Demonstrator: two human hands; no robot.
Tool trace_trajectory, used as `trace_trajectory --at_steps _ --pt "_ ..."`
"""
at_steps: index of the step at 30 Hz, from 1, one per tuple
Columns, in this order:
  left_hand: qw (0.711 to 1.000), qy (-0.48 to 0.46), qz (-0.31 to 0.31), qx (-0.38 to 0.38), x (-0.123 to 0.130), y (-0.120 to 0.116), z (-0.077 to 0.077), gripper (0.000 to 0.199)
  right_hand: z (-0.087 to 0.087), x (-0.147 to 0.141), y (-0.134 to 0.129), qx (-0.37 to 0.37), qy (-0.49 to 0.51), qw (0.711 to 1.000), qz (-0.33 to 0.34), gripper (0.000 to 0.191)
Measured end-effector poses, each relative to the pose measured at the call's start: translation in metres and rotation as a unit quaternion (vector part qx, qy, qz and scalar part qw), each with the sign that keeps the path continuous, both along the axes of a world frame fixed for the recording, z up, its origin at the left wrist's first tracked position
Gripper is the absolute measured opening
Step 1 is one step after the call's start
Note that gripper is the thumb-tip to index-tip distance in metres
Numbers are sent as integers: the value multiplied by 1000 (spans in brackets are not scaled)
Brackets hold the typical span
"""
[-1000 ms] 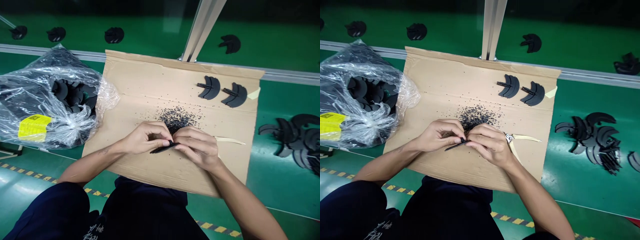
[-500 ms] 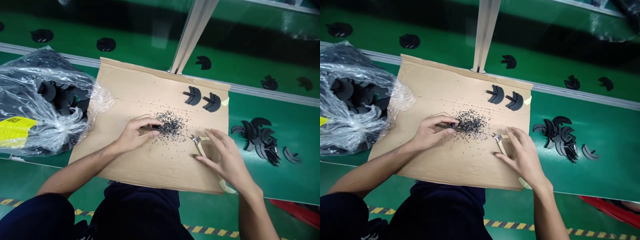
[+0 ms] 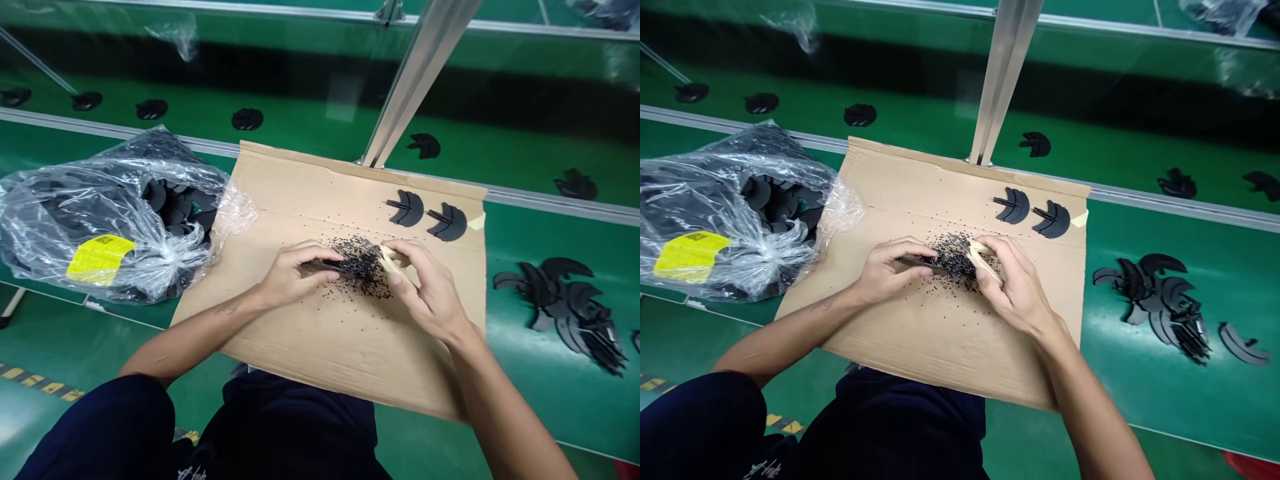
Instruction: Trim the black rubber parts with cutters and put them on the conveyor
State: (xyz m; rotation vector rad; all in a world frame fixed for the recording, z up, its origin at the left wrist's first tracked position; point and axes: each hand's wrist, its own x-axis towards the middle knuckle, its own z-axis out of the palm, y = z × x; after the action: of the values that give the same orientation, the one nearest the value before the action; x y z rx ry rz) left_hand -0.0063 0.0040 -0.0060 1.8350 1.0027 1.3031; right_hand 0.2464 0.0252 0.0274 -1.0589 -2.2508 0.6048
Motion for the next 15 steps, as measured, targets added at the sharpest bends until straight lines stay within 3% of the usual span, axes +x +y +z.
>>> trace_trajectory --at_steps 5,15 --pt "1000 -13 3 -6 -3 4 -3 18 -14 -12 5 -61 81 995 14 31" --pt "999 -2 -37 -15 -2 2 -6 20 -18 1 -4 -11 65 996 64 46"
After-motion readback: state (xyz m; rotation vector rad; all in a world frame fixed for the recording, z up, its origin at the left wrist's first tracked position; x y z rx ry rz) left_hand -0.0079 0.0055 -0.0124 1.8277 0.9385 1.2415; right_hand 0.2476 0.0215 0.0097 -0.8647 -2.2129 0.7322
